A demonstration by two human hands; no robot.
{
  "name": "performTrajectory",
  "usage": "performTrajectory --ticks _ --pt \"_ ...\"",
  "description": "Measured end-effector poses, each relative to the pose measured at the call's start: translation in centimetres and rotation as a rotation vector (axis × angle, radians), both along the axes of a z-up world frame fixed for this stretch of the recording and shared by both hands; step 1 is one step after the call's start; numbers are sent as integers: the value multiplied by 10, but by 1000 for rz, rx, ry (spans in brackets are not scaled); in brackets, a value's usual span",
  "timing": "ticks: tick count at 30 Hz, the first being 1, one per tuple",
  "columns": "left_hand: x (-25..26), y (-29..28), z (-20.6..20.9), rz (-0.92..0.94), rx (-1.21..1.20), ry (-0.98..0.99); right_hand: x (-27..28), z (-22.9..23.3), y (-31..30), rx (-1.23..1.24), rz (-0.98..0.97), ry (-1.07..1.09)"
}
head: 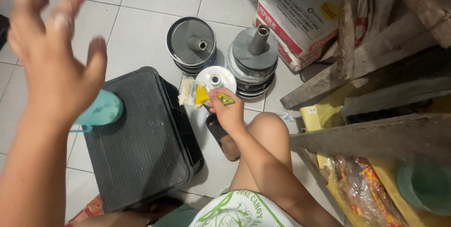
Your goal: Applying grease to metal equipment parts using a brush and stacking them
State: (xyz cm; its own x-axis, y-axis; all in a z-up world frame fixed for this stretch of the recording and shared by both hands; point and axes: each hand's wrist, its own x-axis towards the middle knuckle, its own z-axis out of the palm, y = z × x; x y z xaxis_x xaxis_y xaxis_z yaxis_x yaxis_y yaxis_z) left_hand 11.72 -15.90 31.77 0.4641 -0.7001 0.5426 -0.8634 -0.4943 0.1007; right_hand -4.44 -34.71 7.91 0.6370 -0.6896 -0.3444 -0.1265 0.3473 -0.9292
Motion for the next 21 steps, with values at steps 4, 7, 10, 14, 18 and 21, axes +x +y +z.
performTrajectory --ticks 4,7,10,14,18,21 --pt "-5 25 -18 43 -6 37 0 -12 -3 -23 -19 -39" --pt "-9 32 -18 67 -18 79 1 -20 -7 15 -75 -69" --pt "-8 36 -22 77 -25 78 -4 -3 -8 -27 -87 -96" --pt "-7 39 -32 68 -46 81 -3 -4 -8 12 -110 -95" --pt "-8 38 -33 56 -38 86 -3 -2 -8 -10 -117 -107" --pt "-9 40 -31 36 -64 101 -2 -4 -8 -13 -132 -100"
